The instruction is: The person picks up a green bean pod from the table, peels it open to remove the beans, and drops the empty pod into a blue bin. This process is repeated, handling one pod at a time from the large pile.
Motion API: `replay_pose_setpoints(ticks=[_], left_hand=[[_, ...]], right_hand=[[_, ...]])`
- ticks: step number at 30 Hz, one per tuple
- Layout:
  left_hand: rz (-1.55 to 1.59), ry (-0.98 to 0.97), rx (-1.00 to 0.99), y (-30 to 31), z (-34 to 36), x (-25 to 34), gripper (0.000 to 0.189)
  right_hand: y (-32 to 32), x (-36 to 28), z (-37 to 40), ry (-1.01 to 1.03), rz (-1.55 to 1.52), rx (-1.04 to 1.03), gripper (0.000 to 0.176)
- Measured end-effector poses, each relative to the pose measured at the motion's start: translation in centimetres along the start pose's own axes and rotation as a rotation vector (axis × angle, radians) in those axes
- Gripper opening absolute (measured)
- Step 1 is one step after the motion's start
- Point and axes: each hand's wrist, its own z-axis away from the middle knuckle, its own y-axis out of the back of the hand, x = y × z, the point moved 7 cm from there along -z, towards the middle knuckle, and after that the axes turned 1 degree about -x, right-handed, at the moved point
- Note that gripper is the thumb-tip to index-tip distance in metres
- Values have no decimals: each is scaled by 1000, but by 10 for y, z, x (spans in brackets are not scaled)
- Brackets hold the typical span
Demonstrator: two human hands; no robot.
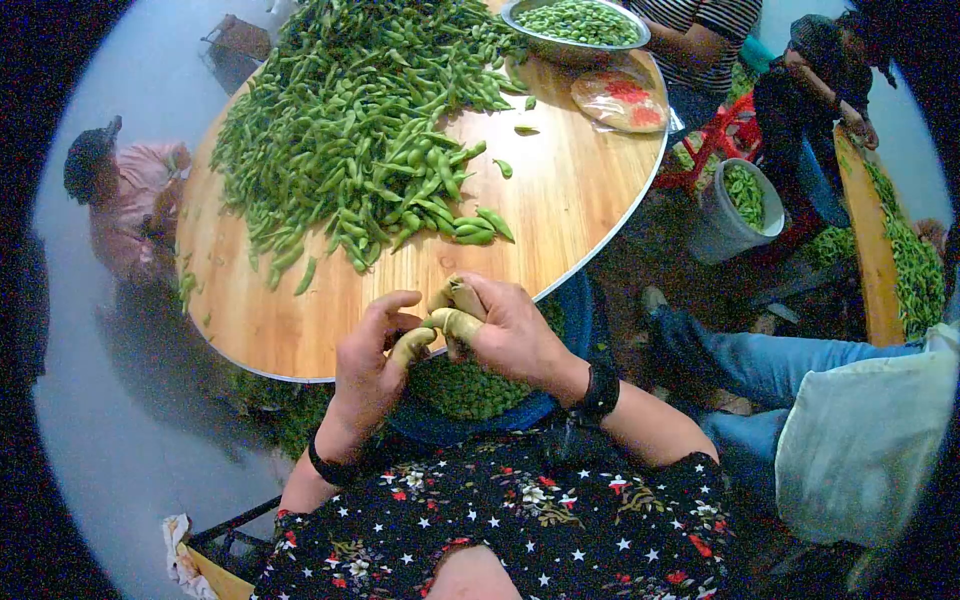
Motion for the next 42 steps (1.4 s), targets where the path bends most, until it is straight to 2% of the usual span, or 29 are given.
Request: replay_pose_setpoints(ticks=[1,3,7,9,10,12,14,16,17,19,20,22,23,24,26,30,35,41,42], left_hand=[[-2,0,1,2,-1,-3,20],[-235,-297,-104,-2,1,6,19],[-228,-333,-122,2,-2,12,14],[-399,-507,-191,-4,3,22,11],[-395,-506,-192,-4,3,24,11],[-569,-697,-263,-9,9,37,11],[-614,-738,-297,-5,7,45,11],[-660,-780,-328,-2,5,45,11],[-681,-739,-277,4,0,42,11],[-686,-672,-148,14,-8,39,10],[-688,-672,-147,12,-7,36,10],[-667,-598,43,22,-9,29,13],[-667,-597,44,20,-9,27,13],[-659,-595,107,22,-8,25,13],[-647,-594,166,21,-6,23,14],[-714,-643,153,11,-4,22,19],[-781,-680,123,7,-2,21,22],[-780,-630,100,4,-1,21,20],[-769,-556,61,3,-2,18,17]], right_hand=[[-1,-1,-1,11,-26,-21,15],[-4,-5,-1,-15,-126,-65,15],[-10,11,-3,-126,-388,-85,15],[-8,24,-2,-198,-385,-114,16],[-10,30,0,-269,-384,-149,17],[-14,29,1,-287,-305,-148,18],[-17,30,-1,-299,-220,-151,19],[-18,25,-5,-213,-316,-114,17],[-20,21,-5,-213,-313,-117,17],[-17,1,-6,-152,-520,2,16],[-17,4,-5,-151,-520,0,16],[9,-15,3,283,228,353,16],[3,-26,6,563,347,334,16],[1,-31,6,560,348,332,16],[-17,4,-4,-109,-163,74,15],[-16,8,-16,-153,-296,17,15],[-15,18,-25,-178,-316,9,12],[-19,19,-27,-135,-311,-34,8],[-20,19,-27,-117,-326,-24,7]])
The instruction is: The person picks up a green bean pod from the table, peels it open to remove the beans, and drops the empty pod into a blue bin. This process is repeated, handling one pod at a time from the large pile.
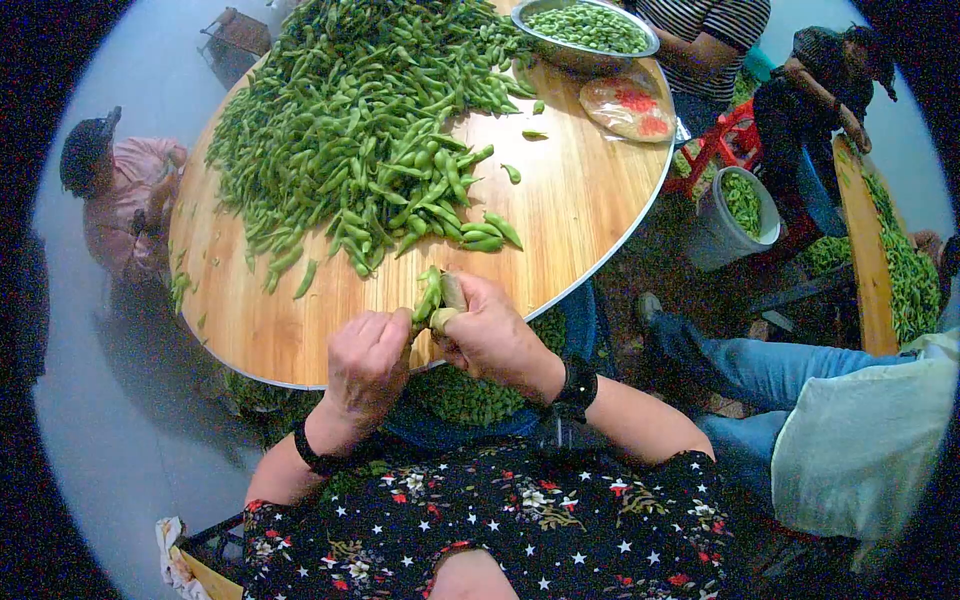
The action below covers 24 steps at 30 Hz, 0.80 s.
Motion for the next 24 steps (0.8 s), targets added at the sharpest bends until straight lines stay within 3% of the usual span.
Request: replay_pose_setpoints(ticks=[2,4,8,11,13,17,18,20,21,23,24], left_hand=[[24,55,-59,-4,0,-4,15],[250,182,-104,-8,1,-15,9],[402,224,-132,-7,-3,-15,8],[541,296,-110,-10,1,-21,10],[541,361,-69,-14,4,-28,13],[435,353,-87,-16,7,-25,15],[395,295,-78,-13,6,-21,15],[347,241,-63,-10,6,-18,16],[420,209,-82,-10,7,-15,15],[484,186,-97,-9,9,-11,14],[591,206,-123,-11,10,-11,14]], right_hand=[[-1,0,-1,19,-16,6,8],[-1,-3,-1,75,58,26,8],[0,-6,-4,103,115,67,8],[8,-7,-3,50,375,149,9],[5,-40,11,549,755,317,13],[-7,-39,12,705,847,175,19],[-6,-38,13,704,846,174,19],[1,-21,2,404,668,81,20],[-2,-23,4,403,666,77,20],[-11,-10,4,54,17,-62,19],[-9,-14,3,53,16,-77,19]])
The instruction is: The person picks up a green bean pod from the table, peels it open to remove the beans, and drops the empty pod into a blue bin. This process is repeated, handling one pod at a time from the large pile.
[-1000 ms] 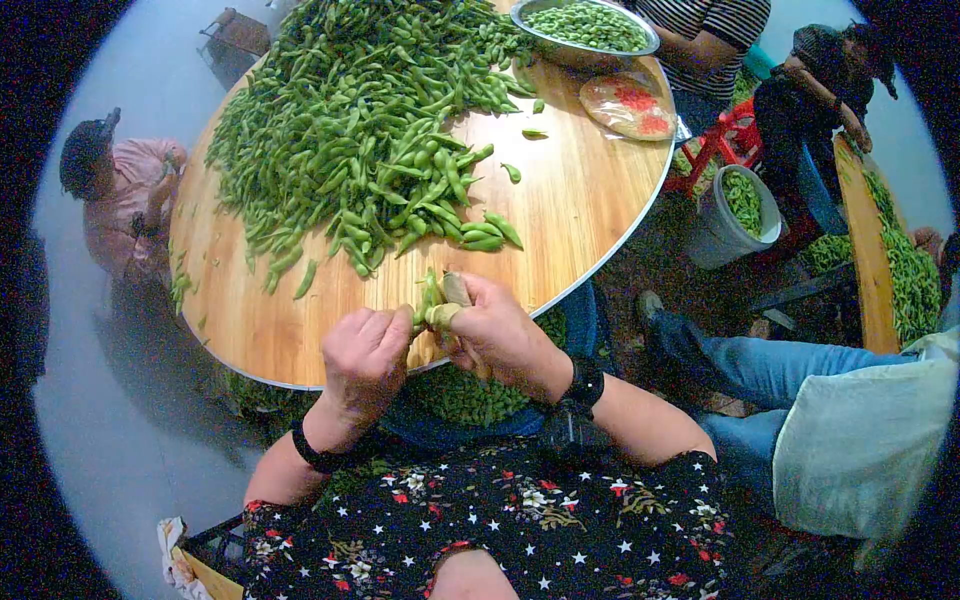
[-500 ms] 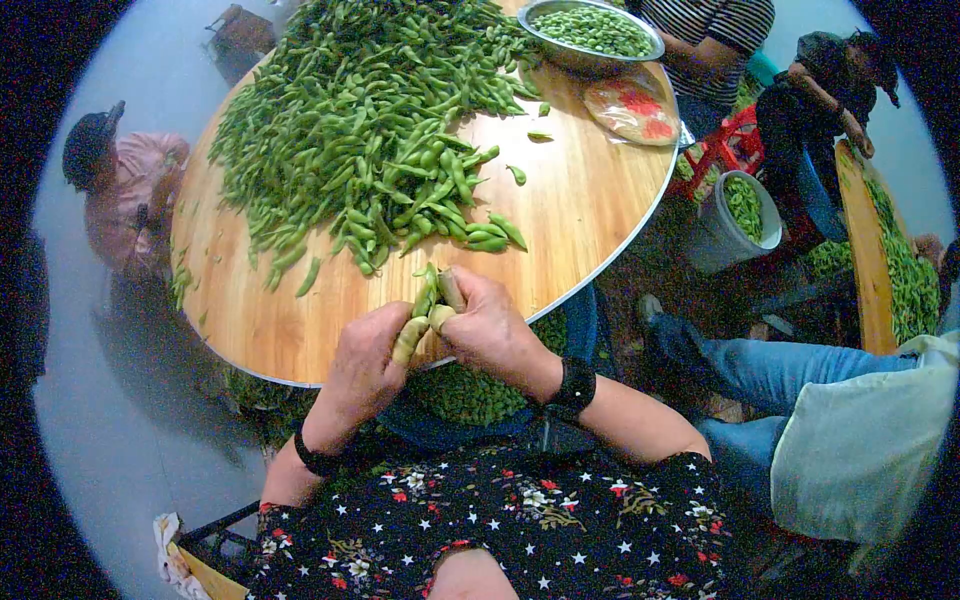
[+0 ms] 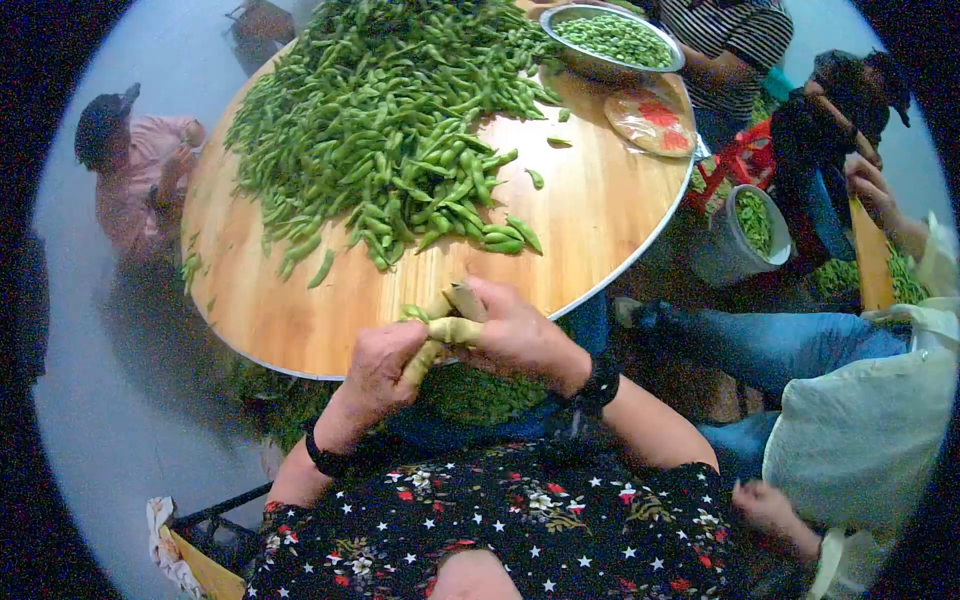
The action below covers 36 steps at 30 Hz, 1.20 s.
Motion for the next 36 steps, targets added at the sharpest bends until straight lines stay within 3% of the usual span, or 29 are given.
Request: replay_pose_setpoints(ticks=[2,4,6,8,10,12,13,14,16,17,20,24,30,32,33,35,36], left_hand=[[90,33,-18,5,7,-2,14],[3,116,-63,9,19,-6,14],[-107,153,-80,30,46,-13,20],[-321,400,-463,43,78,-24,28],[-470,602,-421,76,87,-30,34],[-676,639,-283,94,86,-54,30],[-571,530,-30,103,76,-61,26],[-636,501,55,110,64,-69,24],[-726,370,240,124,35,-89,19],[-750,271,341,129,26,-101,16],[-826,268,294,130,11,-128,13],[-794,273,231,126,5,-122,13],[-826,266,129,119,2,-129,15],[-666,200,278,119,3,-99,19],[-666,191,276,116,-1,-81,19],[-191,208,247,97,-4,-51,24],[-175,202,232,82,-2,-46,24]], right_hand=[[5,7,3,-232,133,-151,16],[6,11,4,-226,206,-210,11],[7,15,9,68,433,-370,10],[-3,10,25,72,816,-502,14],[-10,12,32,170,909,-500,14],[-13,5,33,220,1001,-384,15],[-12,2,30,122,1011,-318,20],[-16,-2,26,132,1017,-319,20],[-7,-16,16,124,861,-60,24],[-7,-19,13,261,881,-5,25],[5,-8,4,370,801,23,23],[2,-11,9,453,826,-3,23],[-3,-20,-4,571,744,48,34],[-2,-6,-12,668,1028,30,34],[-5,-13,-11,671,1030,39,34],[-14,-21,-4,457,794,5,35],[-15,-20,-2,351,678,-7,35]])
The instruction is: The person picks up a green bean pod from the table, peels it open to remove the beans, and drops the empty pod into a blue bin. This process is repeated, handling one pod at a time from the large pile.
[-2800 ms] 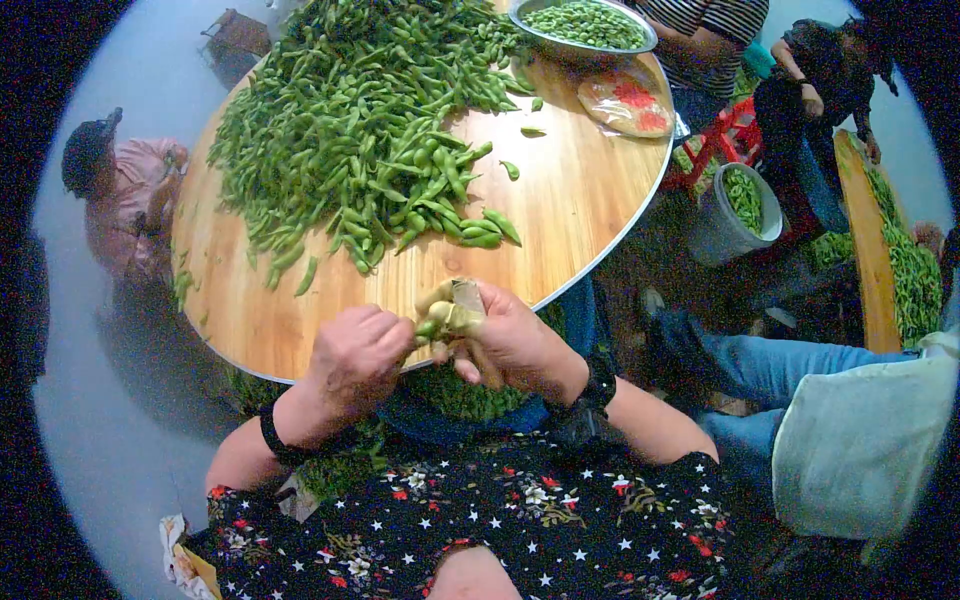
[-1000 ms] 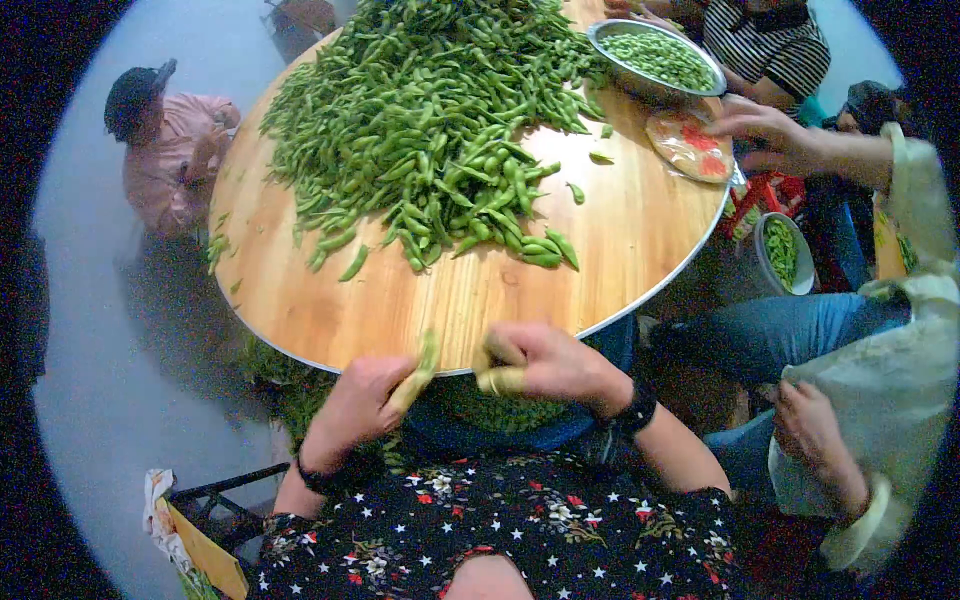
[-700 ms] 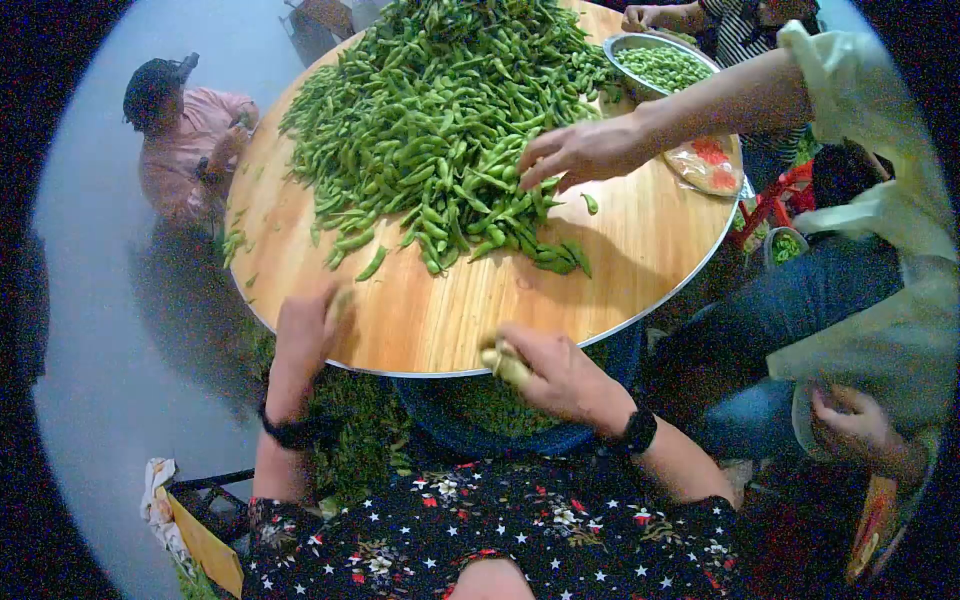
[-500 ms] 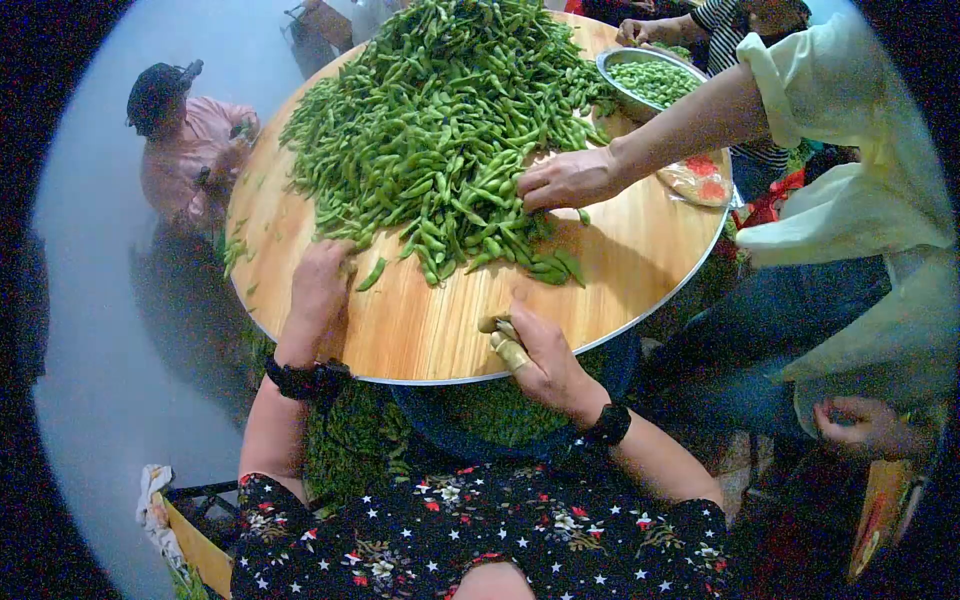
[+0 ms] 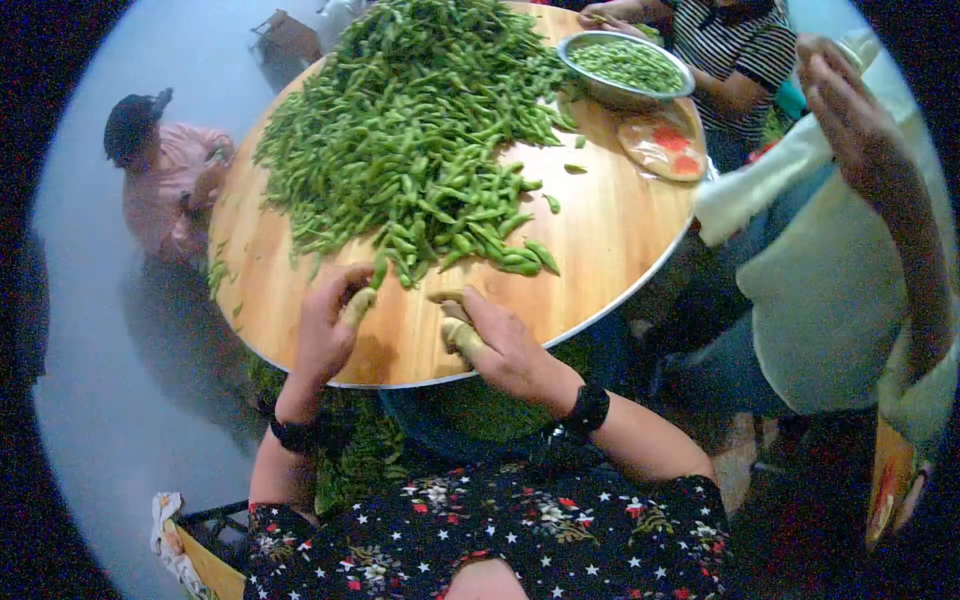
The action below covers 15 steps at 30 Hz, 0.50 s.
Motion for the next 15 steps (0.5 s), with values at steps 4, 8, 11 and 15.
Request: replay_pose_setpoints(ticks=[4,8,11,15], left_hand=[[608,191,-115,-53,20,14,24],[343,-100,42,-57,17,41,28],[448,11,-39,-62,19,39,32],[506,94,-91,-67,22,33,37]], right_hand=[[-7,10,3,-180,-252,-95,30],[0,14,9,-183,-306,-27,27],[3,17,13,-207,-401,13,22],[0,22,16,-231,-525,-16,21]])
